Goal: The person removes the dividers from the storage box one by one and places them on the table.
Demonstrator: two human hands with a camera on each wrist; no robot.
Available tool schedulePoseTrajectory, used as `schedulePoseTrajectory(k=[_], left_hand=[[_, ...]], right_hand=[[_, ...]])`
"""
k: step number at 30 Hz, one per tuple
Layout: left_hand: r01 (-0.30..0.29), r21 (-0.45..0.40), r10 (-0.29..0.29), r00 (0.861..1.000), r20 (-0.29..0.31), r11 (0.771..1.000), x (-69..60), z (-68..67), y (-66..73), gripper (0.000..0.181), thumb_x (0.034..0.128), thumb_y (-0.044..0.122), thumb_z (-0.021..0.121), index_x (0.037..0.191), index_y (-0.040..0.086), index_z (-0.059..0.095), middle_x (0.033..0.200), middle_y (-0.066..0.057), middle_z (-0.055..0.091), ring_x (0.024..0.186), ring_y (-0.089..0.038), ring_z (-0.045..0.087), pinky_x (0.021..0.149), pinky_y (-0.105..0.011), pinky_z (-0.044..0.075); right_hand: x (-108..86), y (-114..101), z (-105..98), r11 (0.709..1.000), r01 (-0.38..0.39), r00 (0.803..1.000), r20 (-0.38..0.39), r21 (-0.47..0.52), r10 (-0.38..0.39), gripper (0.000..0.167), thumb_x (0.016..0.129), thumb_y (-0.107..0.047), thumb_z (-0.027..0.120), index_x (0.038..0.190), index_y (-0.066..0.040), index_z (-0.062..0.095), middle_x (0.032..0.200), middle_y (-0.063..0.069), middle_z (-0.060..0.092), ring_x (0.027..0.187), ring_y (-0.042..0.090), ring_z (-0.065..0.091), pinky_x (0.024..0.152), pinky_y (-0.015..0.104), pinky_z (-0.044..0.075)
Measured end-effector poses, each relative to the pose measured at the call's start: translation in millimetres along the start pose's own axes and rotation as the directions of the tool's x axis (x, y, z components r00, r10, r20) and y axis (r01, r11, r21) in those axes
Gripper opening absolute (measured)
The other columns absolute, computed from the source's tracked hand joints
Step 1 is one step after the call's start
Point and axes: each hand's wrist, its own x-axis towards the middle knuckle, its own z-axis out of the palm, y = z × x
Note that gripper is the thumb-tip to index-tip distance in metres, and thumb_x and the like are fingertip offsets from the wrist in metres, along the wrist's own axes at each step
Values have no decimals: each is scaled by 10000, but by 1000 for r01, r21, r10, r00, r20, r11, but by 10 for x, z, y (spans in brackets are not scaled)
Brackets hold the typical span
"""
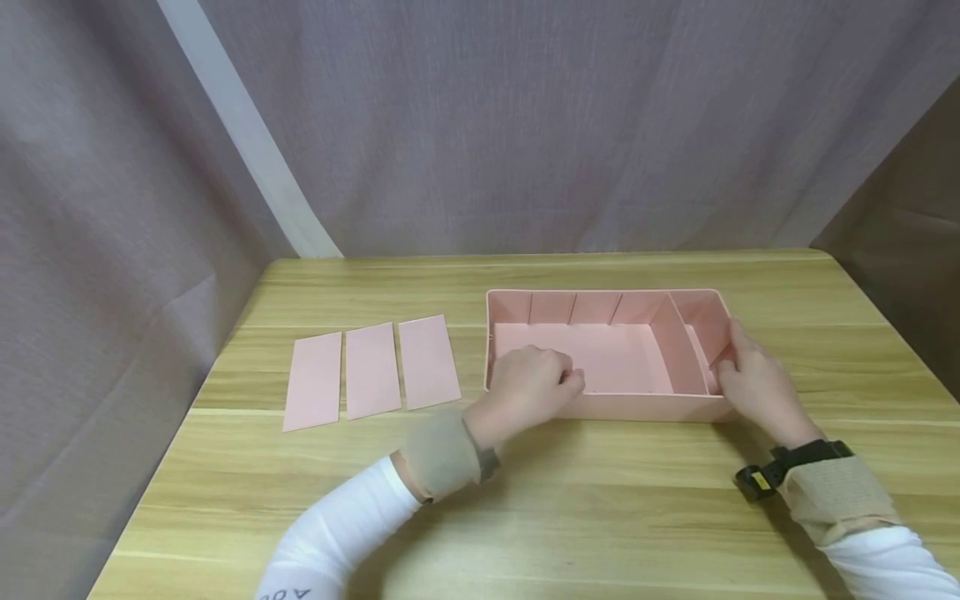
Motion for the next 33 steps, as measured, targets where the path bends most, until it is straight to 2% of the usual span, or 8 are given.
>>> schedulePoseTrajectory(k=[16,24,30,33], left_hand=[[25,-34,-25,1000,12,999,69,20,160,415,857,312,441,473,186,346,437,91,288,446,-65,323,411,-217,277],[8,-1,-8,1000,-15,1000,115,85,232,395,840,303,463,483,191,335,445,94,286,449,-63,315,407,-222,280],[10,22,-10,1000,-8,1000,144,122,283,376,835,302,462,499,194,334,461,89,295,462,-69,337,411,-227,291],[5,41,-6,1000,16,999,159,132,315,370,841,312,455,507,197,347,469,86,313,469,-70,355,413,-230,300]], right_hand=[[-3,1,7,1000,-6,1000,4,1,6,604,886,-108,317,1379,38,0,1306,385,246,1105,539,345,830,634,289],[-6,5,10,1000,-1,1000,0,0,1,603,887,-108,320,1379,37,3,1318,376,232,1112,534,343,833,631,288],[-1,-3,3,1000,-11,1000,9,-1,11,601,894,-122,316,1379,32,-4,1323,372,227,1113,529,345,836,632,288],[5,-8,0,1000,-17,1000,20,5,17,604,896,-124,312,1382,23,-16,1325,372,222,1134,539,319,850,637,276]])
